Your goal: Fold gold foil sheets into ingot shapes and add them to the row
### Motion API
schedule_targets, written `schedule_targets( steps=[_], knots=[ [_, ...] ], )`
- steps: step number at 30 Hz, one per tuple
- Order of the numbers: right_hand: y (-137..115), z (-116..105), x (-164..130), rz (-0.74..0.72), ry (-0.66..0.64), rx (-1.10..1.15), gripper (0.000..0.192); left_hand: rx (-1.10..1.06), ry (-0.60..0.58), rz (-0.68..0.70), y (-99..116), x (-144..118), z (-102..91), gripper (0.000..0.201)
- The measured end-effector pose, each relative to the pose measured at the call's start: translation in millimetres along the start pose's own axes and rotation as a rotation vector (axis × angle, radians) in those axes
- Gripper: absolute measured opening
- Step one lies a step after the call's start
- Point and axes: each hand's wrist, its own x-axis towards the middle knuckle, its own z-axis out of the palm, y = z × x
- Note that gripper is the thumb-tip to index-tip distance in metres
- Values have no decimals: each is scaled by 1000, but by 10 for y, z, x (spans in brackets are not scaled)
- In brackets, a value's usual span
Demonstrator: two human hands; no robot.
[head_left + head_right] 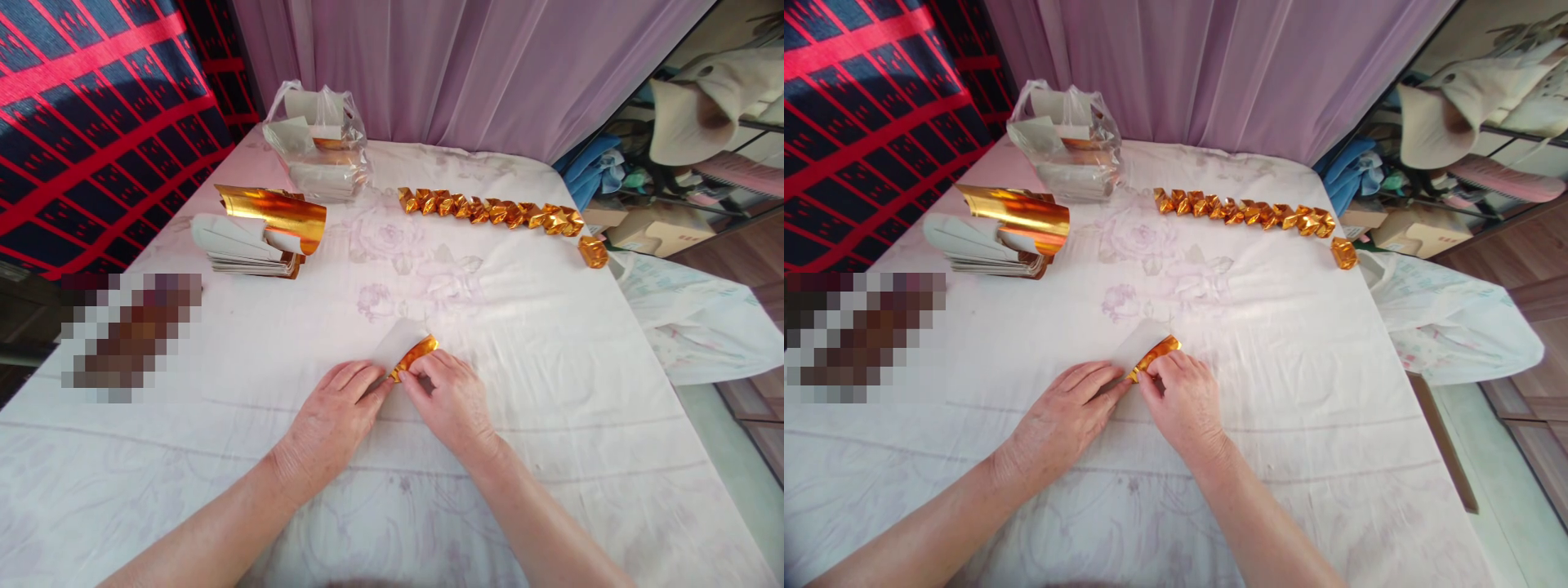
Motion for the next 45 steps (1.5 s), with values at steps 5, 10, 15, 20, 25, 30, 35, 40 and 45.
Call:
schedule_targets(
  steps=[5, 10, 15, 20, 25, 30, 35, 40, 45],
  knots=[
    [3, -4, 2, -8, 2, 3, 20, -8, -2, -2, 0, 3, -6, 34],
    [2, -4, 5, -7, 8, -4, 20, -8, 7, 2, 0, 8, -2, 34],
    [3, 3, 5, -2, 6, 4, 20, 6, 7, -4, 5, 12, -1, 34],
    [-2, 2, 4, 7, 4, 2, 21, 11, 13, 0, 7, 16, -3, 32],
    [-2, 9, 0, 11, 14, 1, 20, 6, 19, 1, 4, 18, -1, 32],
    [-1, 17, 0, 11, 17, -3, 20, -7, 21, 1, 5, 15, 8, 32],
    [-8, 19, 2, 17, 22, -11, 19, 7, 10, -1, 7, 14, 4, 32],
    [3, 28, -6, 23, 33, 16, 16, 9, 9, -6, 19, 29, -18, 31],
    [38, 15, -13, 20, 1, 65, 13, 7, -3, -19, 21, 45, -31, 30]
  ],
)
